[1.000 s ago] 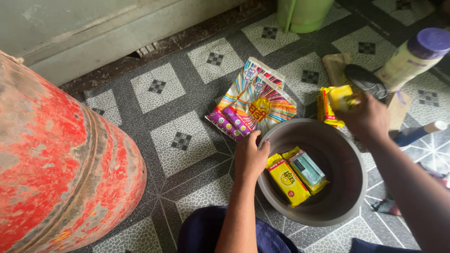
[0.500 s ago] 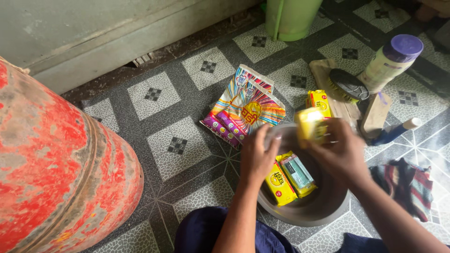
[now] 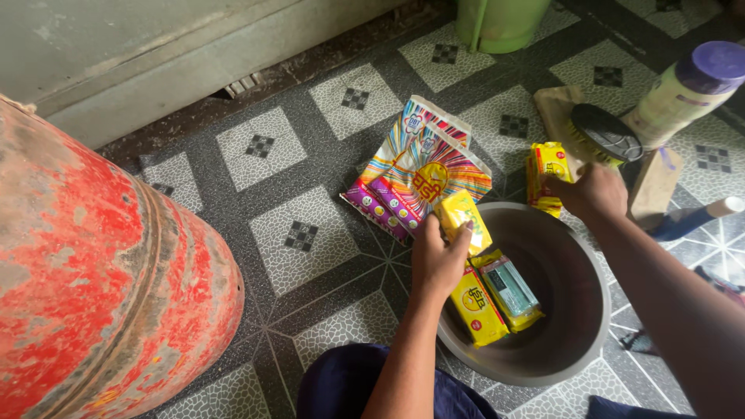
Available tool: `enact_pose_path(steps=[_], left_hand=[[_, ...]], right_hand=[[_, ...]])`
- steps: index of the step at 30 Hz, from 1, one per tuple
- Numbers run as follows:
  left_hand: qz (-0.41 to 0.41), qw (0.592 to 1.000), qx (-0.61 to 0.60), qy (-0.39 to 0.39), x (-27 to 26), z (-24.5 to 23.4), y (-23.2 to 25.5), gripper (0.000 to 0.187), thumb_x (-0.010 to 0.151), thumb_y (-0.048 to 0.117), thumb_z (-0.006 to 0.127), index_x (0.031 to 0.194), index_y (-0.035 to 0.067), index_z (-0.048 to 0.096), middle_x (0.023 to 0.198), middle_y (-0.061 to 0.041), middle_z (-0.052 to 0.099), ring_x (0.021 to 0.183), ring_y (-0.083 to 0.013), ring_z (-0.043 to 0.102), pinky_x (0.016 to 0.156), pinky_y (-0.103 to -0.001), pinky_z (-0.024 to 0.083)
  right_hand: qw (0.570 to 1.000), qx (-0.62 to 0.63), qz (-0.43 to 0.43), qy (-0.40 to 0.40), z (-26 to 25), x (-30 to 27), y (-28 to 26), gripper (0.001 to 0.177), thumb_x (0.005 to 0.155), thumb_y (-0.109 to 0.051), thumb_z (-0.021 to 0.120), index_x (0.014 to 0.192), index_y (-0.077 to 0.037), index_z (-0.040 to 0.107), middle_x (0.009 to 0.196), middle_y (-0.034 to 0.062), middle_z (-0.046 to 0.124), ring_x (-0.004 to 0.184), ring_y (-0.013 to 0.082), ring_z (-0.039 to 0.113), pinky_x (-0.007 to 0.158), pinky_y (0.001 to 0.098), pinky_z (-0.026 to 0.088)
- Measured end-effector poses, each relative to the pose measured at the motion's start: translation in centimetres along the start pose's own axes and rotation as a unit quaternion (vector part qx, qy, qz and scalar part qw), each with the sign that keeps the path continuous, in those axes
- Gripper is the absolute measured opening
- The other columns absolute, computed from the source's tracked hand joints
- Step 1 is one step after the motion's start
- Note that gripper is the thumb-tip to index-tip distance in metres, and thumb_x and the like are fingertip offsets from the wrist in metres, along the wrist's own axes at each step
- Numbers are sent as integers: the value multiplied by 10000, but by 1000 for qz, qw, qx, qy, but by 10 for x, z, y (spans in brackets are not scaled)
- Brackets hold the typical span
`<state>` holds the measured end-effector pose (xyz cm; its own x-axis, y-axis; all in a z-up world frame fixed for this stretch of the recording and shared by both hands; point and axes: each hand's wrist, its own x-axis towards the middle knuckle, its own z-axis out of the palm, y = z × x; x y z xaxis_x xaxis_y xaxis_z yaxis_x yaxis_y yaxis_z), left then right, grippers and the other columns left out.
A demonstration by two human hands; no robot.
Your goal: The person scrubs the inside and outside of a metal bowl with a cloth, then places several packaged items into the bowl. The person handles soap bars, a brush, and a plastic bottle, arranging them inside the bowl.
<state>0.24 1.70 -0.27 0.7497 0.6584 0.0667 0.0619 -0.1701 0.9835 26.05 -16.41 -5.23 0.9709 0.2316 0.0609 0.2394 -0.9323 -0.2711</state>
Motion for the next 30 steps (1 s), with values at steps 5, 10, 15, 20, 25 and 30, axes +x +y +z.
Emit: enact_pose_path(steps=[5,10,15,20,25,30], left_hand=[[-8,999,3,-33,1,-2,1,402,881,314,739,1090,-9,623,984,-174,740,872,-295,746,756,-407,573],[-31,998,-22,-51,2,-4,0,402,879,327,732,1082,-2,621,981,-164,745,862,-268,754,744,-396,583],[-42,998,-18,-41,2,-3,-1,392,874,323,735,1065,-2,627,972,-167,749,855,-269,755,739,-395,581],[-29,999,5,-27,1,-1,-8,415,861,338,732,1083,1,633,1001,-186,741,892,-311,748,764,-420,572],[-14,999,24,-18,0,-1,-12,431,853,361,738,1062,-4,645,1006,-194,737,909,-334,740,780,-434,563],[-14,999,23,-24,-3,-3,-12,432,849,368,738,1043,-7,642,982,-191,739,892,-330,744,776,-432,563]], right_hand=[[997,-57,42,-41,30,23,6,777,670,-698,865,913,34,773,1006,230,755,914,347,728,813,454,575],[969,132,188,-94,-28,9,-6,669,706,-606,855,916,26,787,857,170,750,774,312,742,719,438,601],[990,101,12,-97,-112,-56,-22,477,776,-566,778,1038,-171,817,797,118,766,716,285,752,713,432,580],[992,-87,-42,-76,-134,-169,-37,538,751,-630,753,1049,-184,792,962,95,770,857,297,765,777,439,609],[981,-160,-99,-55,-107,-200,-49,592,764,-575,760,1111,-98,709,1104,119,700,1007,307,715,809,416,608],[976,-164,-132,-55,-84,-208,-55,529,782,-416,761,1175,-74,668,1160,121,666,1058,315,685,779,432,620]])
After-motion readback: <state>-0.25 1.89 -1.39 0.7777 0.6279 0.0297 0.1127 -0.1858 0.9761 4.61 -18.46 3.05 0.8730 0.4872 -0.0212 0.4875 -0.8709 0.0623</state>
